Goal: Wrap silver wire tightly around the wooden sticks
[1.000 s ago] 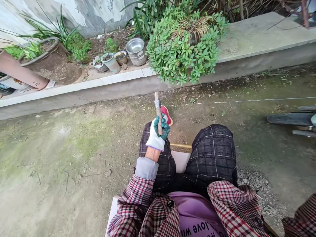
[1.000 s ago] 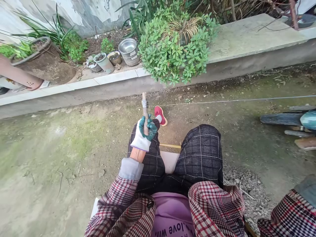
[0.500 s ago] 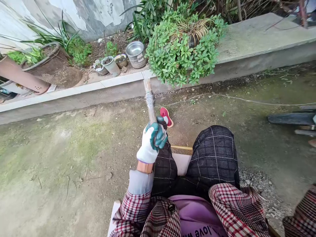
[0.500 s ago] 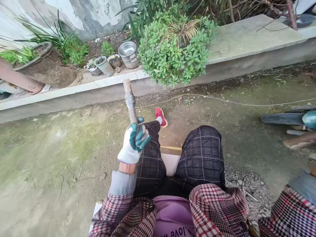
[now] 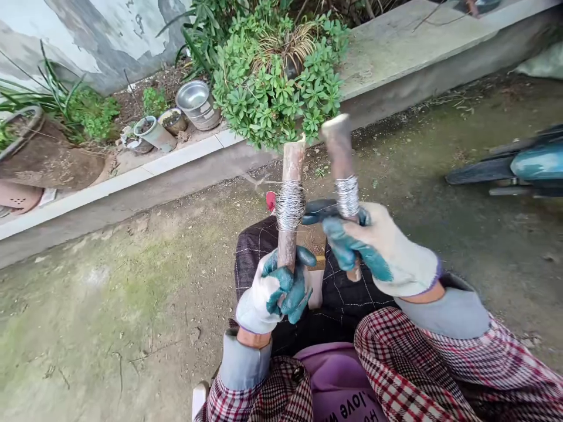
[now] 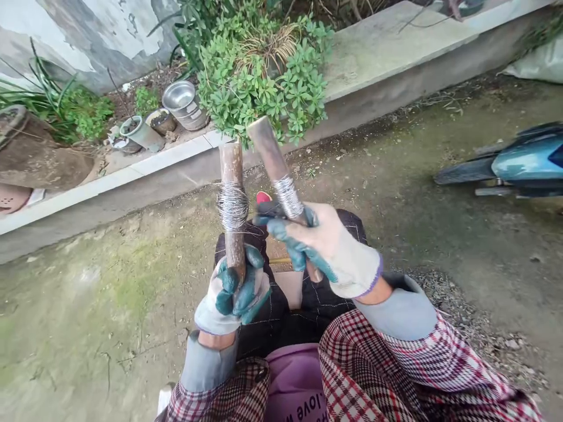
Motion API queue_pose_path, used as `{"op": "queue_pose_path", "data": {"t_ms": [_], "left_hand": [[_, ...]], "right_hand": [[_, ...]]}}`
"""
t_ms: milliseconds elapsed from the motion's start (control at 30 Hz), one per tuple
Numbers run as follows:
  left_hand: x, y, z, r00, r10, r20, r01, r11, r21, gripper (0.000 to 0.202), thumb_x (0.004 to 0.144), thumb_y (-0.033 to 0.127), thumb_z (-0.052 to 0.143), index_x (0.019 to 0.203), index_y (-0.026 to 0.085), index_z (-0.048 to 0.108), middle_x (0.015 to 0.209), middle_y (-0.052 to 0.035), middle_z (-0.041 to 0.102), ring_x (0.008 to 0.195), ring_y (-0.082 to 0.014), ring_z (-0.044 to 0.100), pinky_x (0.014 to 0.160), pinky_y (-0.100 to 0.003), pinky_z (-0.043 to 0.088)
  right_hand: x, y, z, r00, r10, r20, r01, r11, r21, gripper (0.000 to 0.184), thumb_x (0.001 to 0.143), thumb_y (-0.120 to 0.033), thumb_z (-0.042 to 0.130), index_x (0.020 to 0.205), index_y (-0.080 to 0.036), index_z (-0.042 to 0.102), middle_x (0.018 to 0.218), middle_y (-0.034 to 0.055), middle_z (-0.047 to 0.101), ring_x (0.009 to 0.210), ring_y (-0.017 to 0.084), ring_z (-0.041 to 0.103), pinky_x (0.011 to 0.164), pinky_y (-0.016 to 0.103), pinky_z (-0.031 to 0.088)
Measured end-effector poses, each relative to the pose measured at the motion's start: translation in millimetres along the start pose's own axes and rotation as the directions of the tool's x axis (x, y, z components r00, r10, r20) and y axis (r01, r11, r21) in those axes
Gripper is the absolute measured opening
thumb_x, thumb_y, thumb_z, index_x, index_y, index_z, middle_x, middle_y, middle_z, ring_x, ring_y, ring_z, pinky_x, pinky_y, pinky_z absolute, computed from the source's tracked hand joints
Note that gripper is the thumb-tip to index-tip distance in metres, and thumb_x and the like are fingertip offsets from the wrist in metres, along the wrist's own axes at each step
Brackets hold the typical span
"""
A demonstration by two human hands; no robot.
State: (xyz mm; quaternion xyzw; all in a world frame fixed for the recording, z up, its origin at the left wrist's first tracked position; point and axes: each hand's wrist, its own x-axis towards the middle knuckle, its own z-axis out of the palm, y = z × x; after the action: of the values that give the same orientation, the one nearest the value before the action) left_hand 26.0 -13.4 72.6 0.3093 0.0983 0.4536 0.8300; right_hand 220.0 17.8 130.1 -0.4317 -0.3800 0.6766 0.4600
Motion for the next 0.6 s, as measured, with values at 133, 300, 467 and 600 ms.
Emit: {"op": "queue_pose_path", "data": {"t_ms": [133, 300, 467, 600], "left_hand": [[-2, -2, 9.5, 0.999, -0.026, -0.044, 0.023, 0.998, -0.054, 0.037, 0.099, 0.048, 0.064, 0.113, 0.015, 0.073, 0.042, 0.0089, 0.042, 0.023, -0.0048, 0.025, 0.029, -0.016, 0.042], [2, 1, 4.3, 0.993, -0.037, -0.109, 0.033, 0.998, -0.046, 0.040, 0.095, 0.053, 0.067, 0.108, 0.015, 0.073, 0.037, 0.0110, 0.036, 0.023, -0.0047, 0.018, 0.027, -0.015, 0.035], [6, -10, -48.2, 0.970, -0.115, -0.216, 0.151, 0.975, 0.160, 0.034, 0.086, 0.038, 0.077, 0.106, 0.012, 0.070, 0.047, 0.0087, 0.046, 0.029, -0.0055, 0.029, 0.031, -0.019, 0.037], [-1, -25, -84.1, 0.927, -0.187, -0.325, 0.274, 0.929, 0.248, 0.051, 0.072, 0.043, 0.086, 0.106, 0.009, 0.069, 0.052, 0.0084, 0.047, 0.036, -0.0071, 0.040, 0.036, -0.021, 0.039]], "right_hand": [[1, 11, -5, 0.990, 0.073, 0.124, -0.077, 0.997, 0.029, 0.044, 0.086, -0.049, 0.078, 0.117, -0.018, 0.074, 0.050, -0.0064, 0.056, 0.036, 0.012, 0.049, 0.026, 0.022, 0.042], [8, -8, -21, 0.987, -0.117, -0.107, 0.129, 0.985, 0.118, 0.031, 0.082, -0.039, 0.084, 0.103, -0.016, 0.076, 0.070, -0.0002, 0.069, 0.038, 0.005, 0.045, 0.030, 0.018, 0.039], [6, -35, -41, 0.814, -0.419, -0.403, 0.420, 0.903, -0.091, 0.019, 0.086, -0.028, 0.080, 0.099, -0.014, 0.078, 0.063, -0.0011, 0.063, 0.039, 0.006, 0.044, 0.030, 0.019, 0.032], [1, -49, -56, 0.667, -0.585, -0.461, 0.495, 0.811, -0.313, 0.016, 0.083, -0.023, 0.076, 0.095, -0.014, 0.079, 0.063, -0.0005, 0.060, 0.039, 0.008, 0.044, 0.030, 0.023, 0.029]]}}
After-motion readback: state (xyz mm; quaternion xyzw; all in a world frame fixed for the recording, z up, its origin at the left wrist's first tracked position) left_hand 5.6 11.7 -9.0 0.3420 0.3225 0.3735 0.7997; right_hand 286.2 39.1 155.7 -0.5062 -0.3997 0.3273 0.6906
